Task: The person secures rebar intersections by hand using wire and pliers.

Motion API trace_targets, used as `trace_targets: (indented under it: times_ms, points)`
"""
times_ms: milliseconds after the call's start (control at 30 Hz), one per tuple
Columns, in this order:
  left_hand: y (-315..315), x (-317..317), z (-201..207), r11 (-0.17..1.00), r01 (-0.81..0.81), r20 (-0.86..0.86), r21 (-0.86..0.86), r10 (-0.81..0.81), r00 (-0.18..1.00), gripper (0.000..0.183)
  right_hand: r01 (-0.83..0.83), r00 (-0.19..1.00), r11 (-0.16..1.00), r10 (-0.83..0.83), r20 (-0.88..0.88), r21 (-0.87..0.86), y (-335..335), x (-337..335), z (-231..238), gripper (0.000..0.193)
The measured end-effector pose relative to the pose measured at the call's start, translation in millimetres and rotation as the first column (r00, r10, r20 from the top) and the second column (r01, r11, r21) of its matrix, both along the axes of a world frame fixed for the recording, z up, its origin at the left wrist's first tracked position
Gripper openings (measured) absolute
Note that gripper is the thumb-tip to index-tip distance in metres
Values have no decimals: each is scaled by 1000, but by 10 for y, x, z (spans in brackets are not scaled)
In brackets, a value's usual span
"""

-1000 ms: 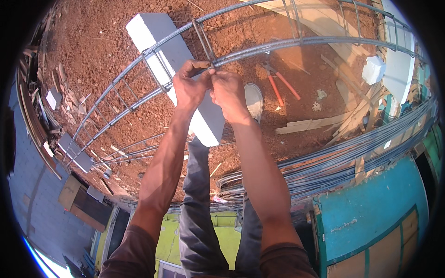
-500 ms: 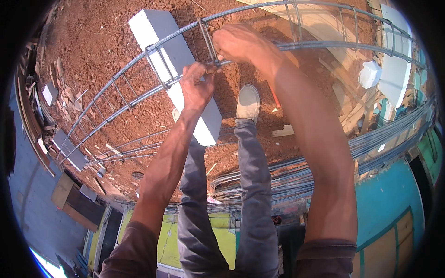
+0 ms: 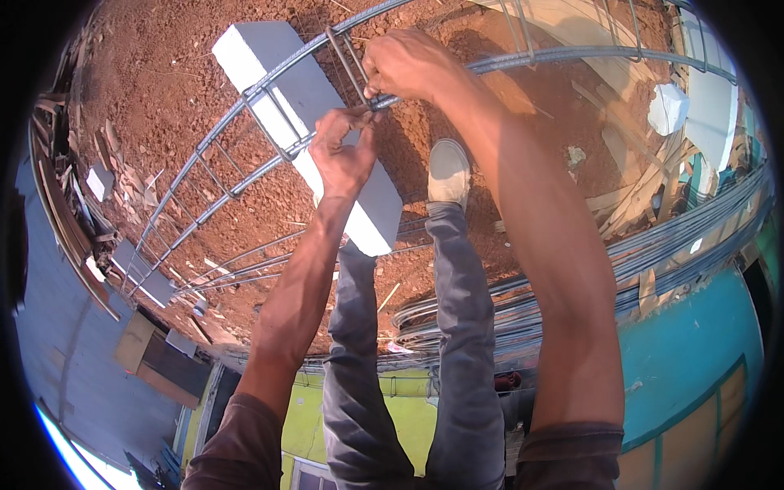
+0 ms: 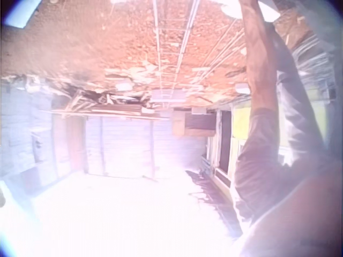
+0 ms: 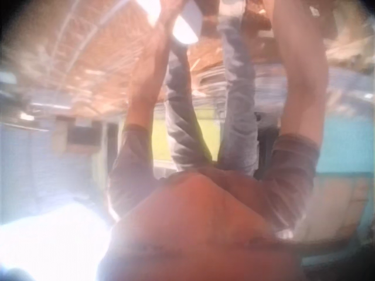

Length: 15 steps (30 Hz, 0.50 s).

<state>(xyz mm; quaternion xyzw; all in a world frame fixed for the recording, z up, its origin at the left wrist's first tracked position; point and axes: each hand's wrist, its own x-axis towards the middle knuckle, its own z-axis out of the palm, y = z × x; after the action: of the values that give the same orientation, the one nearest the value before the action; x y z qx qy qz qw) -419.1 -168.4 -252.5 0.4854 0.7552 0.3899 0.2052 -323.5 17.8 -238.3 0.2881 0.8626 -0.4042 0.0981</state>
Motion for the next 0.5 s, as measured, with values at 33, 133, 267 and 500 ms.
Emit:
trace_targets:
  times_ms: [33,133,267,500]
  points:
    - [12,7,4,1000,10,0,-2,-10,1000,12,-53,995,998,55,82,-20,49,-44,9,13]
    - [48,49,-22,1000,-8,9,11,8,1000,13,-129,959,979,164,232,-156,201,-80,-21,21]
    - [35,65,9,991,-38,14,-128,40,999,15,-47,974,998,35,222,50,-21,-11,47,23]
    - [41,45,24,987,-3,26,-160,7,1000,13,192,981,870,-157,-114,455,-1352,818,-100,46]
